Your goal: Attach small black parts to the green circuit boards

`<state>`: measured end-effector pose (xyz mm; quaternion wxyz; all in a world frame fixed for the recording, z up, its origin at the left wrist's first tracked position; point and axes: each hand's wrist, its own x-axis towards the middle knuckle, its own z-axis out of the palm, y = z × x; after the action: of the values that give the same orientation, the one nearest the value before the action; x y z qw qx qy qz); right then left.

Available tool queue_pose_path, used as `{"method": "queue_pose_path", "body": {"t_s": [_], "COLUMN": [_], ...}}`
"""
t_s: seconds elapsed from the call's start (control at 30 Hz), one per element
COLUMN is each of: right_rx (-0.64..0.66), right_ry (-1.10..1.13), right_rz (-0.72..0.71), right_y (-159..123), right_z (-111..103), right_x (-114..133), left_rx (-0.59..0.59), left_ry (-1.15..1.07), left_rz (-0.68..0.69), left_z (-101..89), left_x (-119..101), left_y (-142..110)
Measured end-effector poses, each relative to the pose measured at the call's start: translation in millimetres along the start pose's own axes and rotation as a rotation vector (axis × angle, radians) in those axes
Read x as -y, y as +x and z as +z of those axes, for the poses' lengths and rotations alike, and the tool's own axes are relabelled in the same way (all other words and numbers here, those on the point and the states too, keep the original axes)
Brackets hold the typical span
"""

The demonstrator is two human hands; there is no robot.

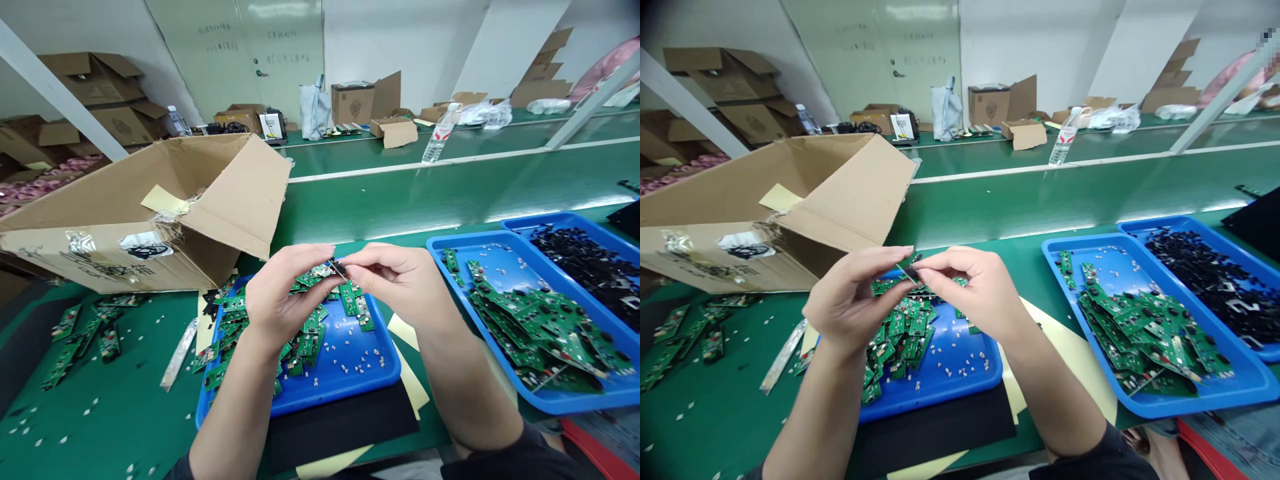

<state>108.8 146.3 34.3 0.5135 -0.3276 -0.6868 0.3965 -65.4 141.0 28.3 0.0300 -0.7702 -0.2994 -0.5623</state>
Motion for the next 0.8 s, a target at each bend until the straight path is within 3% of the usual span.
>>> {"method": "queue_pose_path", "body": {"t_s": [0.3, 0.47, 0.7, 0.8], "right_rx": [-0.112, -0.186, -0.114, -0.141], "right_ry": [-0.160, -0.281, -0.244, -0.282], "right_rz": [-0.221, -0.315, -0.317, -0.367], "right_y": [-4.3, -6.0, -4.1, -2.9], "right_z": [7.7, 8.7, 4.8, 6.0], "right_x": [7.2, 8.2, 7.2, 9.6], "left_rx": [-0.073, -0.100, -0.083, -0.064], "left_ry": [-0.452, -0.493, -0.531, -0.569], "left_rz": [-0.271, -0.357, -0.432, -0.467], "left_z": [7.1, 12.7, 14.2, 15.3], "left_x": [-8.9, -14.7, -21.1, -23.4], "left_y": [-0.9, -0.9, 1.6, 1.7]}}
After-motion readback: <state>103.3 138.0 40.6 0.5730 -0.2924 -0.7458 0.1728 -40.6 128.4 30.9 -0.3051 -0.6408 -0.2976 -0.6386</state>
